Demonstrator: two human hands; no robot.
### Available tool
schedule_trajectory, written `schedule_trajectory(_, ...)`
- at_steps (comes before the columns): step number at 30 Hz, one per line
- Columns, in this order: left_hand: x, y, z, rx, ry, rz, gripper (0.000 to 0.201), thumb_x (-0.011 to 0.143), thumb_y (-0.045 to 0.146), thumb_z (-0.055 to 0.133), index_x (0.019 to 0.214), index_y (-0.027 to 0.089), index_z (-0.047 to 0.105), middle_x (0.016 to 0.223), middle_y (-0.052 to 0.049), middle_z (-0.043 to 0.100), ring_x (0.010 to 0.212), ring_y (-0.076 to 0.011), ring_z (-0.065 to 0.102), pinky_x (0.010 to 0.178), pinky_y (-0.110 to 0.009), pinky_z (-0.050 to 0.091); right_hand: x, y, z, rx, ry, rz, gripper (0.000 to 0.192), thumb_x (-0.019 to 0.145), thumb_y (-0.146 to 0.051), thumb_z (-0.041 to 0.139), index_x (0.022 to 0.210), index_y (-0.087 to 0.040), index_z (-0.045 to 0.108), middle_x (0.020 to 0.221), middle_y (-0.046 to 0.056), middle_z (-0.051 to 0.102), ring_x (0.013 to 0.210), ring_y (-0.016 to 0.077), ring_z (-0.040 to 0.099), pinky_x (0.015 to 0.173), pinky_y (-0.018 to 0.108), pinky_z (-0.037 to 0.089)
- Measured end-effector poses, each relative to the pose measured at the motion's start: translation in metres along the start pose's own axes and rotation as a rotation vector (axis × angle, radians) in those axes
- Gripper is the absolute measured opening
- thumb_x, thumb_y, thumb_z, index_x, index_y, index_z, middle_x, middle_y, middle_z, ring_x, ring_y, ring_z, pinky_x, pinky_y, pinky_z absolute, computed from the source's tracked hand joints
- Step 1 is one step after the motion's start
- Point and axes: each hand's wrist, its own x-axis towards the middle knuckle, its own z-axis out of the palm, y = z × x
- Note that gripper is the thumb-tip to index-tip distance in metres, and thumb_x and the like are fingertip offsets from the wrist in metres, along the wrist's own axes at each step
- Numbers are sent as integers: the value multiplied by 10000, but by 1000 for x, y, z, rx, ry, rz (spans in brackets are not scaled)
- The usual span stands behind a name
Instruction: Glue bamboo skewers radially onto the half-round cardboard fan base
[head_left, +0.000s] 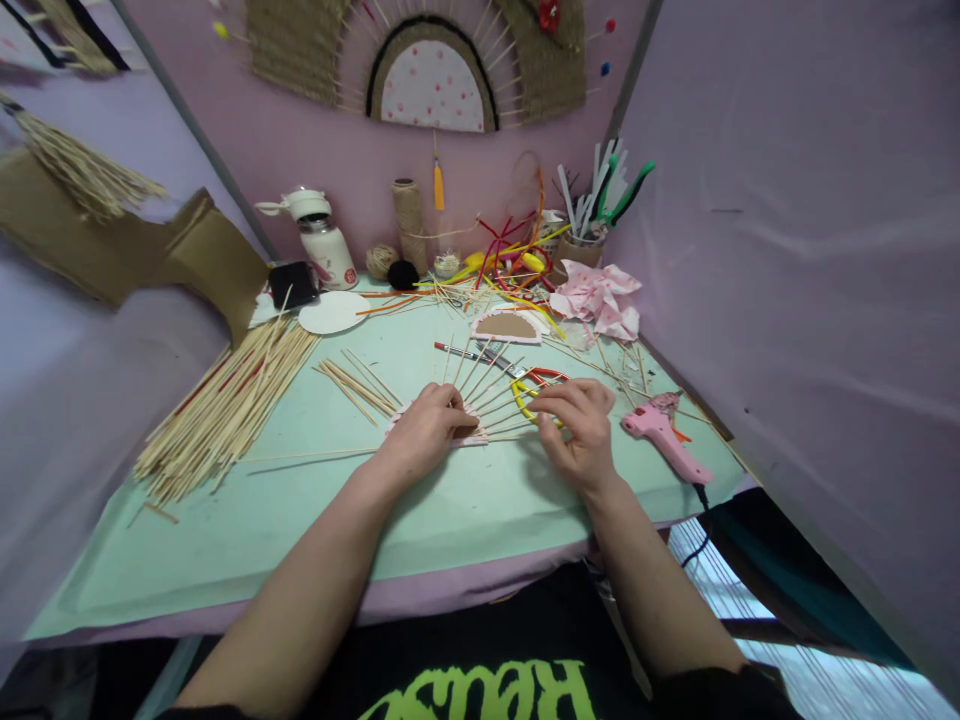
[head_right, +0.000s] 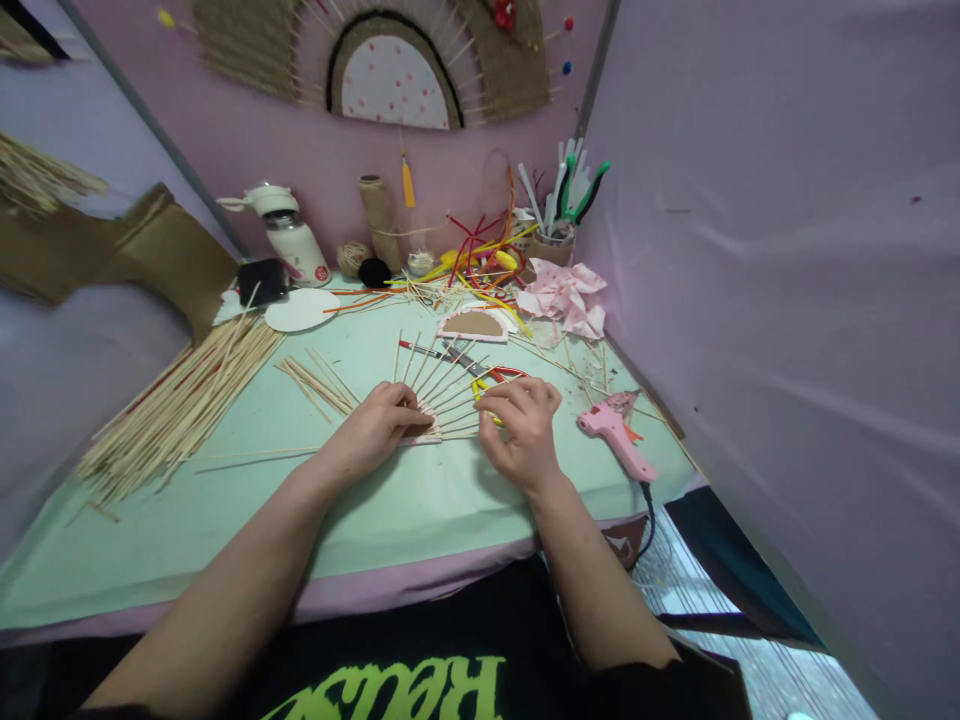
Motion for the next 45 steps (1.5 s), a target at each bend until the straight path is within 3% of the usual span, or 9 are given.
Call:
schedule_trajectory(5, -1, -2, 2, -3, 11, 15, 235, 944, 234, 571, 907, 250, 803, 907, -70, 597, 887, -202, 487, 757, -328, 394, 0, -2, 7, -25, -309, -139, 244, 950, -285, 509, 1021, -264, 742, 1067, 16, 752, 1066, 253, 518, 981, 482, 257)
schedule_trajectory(12, -1, -1, 1, -15, 10, -1, 242, 947, 252, 567, 900, 242, 803, 893, -69, 599, 878, -205, 485, 764, -337, 398, -1, -6, 9, -69, -481, -175, 270, 979, -280, 484, 1091, -275, 730, 1101, 6, 739, 1094, 256, 485, 1011, 493, 216)
schedule_trajectory(34, -1, 2, 0, -29, 4, -23, 244, 942, 239, 564, 886, 244, 801, 885, -67, 610, 878, -204, 495, 777, -338, 415, 0, -7, 13, -72, -505, -168, 279, 981, -303, 482, 1077, -273, 741, 1100, 21, 737, 1092, 253, 478, 1012, 494, 209)
schedule_trajectory(37, -1, 2, -1, -26, 6, -13, 245, 939, 229, 565, 873, 244, 801, 884, -68, 614, 876, -203, 496, 777, -335, 425, 0, -6, 11, -52, -404, -194, 260, 953, -295, 506, 1068, -277, 739, 1102, 16, 740, 1086, 252, 494, 996, 483, 246)
schedule_trajectory(40, 0, 2, -3, -24, 27, -20, 250, 939, 212, 558, 881, 243, 799, 892, -69, 619, 879, -200, 503, 776, -331, 439, 0, -1, -2, -8, -72, -180, 237, 925, -262, 519, 1013, -260, 738, 1028, 28, 749, 1027, 242, 532, 958, 462, 317)
schedule_trajectory(43, 0, 3, -6, -36, 80, -51, 296, 950, 165, 497, 947, 223, 787, 929, -77, 640, 901, -198, 523, 801, -339, 461, -2, 9, -26, -44, 202, -83, 211, 922, -233, 521, 950, -243, 730, 932, 40, 739, 945, 229, 564, 905, 432, 376)
schedule_trajectory(45, 1, 5, -9, -45, 102, -75, 292, 954, 175, 483, 993, 204, 770, 960, -82, 654, 929, -202, 538, 834, -350, 474, -6, 20, -46, -144, 240, 29, 206, 929, -265, 525, 947, -234, 728, 922, 51, 733, 934, 233, 576, 895, 421, 393)
